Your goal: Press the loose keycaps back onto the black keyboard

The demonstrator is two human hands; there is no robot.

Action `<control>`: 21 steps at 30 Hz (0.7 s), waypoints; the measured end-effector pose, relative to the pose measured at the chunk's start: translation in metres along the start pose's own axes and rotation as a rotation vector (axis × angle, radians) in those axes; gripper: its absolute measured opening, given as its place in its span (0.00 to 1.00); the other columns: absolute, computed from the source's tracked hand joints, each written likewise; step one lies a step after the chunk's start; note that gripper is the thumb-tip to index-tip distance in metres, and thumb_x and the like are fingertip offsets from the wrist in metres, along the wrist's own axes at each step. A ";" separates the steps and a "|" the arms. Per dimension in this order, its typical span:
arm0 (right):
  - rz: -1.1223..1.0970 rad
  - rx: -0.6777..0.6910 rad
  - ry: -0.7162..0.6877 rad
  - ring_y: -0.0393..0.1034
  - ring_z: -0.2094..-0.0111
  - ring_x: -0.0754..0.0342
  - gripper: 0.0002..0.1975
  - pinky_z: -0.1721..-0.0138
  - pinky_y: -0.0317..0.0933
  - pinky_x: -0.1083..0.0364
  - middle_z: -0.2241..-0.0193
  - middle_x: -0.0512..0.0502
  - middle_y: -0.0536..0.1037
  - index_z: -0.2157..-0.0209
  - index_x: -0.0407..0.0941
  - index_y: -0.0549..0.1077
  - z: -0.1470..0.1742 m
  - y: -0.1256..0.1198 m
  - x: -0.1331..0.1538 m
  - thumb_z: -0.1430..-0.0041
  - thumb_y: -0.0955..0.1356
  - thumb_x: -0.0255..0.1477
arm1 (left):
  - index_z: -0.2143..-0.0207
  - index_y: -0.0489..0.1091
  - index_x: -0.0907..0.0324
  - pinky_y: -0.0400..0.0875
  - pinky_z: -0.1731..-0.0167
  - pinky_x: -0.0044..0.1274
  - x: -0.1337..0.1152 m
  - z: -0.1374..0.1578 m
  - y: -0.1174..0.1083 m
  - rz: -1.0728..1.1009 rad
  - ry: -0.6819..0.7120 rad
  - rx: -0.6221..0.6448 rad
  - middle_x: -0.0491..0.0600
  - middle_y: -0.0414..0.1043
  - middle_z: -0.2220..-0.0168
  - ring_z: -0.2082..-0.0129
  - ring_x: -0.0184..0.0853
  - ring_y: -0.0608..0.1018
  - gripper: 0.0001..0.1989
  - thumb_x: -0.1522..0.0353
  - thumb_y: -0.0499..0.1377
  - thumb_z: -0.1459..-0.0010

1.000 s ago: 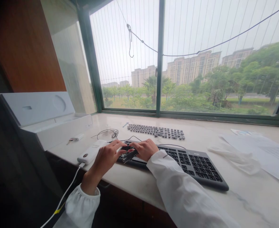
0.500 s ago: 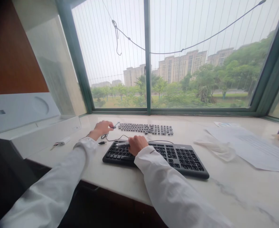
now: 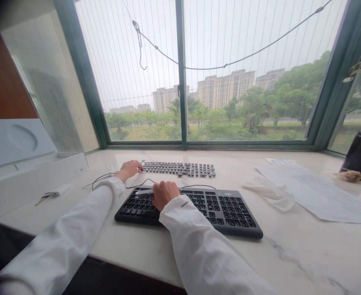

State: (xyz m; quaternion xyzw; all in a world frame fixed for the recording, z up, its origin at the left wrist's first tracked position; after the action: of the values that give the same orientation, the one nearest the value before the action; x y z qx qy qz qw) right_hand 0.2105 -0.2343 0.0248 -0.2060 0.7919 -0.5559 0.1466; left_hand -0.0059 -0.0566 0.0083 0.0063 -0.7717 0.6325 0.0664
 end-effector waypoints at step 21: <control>0.038 -0.011 -0.020 0.74 0.69 0.46 0.09 0.72 0.61 0.54 0.72 0.40 0.77 0.66 0.42 0.74 0.000 -0.001 0.004 0.47 0.64 0.27 | 0.62 0.75 0.50 0.66 0.58 0.24 0.001 0.003 -0.004 -0.019 -0.008 -0.055 0.46 0.75 0.57 0.58 0.35 0.75 0.09 0.63 0.59 0.47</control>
State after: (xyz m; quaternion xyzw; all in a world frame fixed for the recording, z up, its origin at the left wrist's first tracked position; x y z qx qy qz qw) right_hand 0.2071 -0.2368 0.0253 -0.1973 0.7972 -0.5464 0.1642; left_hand -0.0070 -0.0599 0.0115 0.0144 -0.7890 0.6102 0.0696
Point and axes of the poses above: each hand's wrist, its own z-axis away from the middle knuckle, its own y-axis out of the palm, x = y × z, the point moved 5 cm from there along -z, towards the middle knuckle
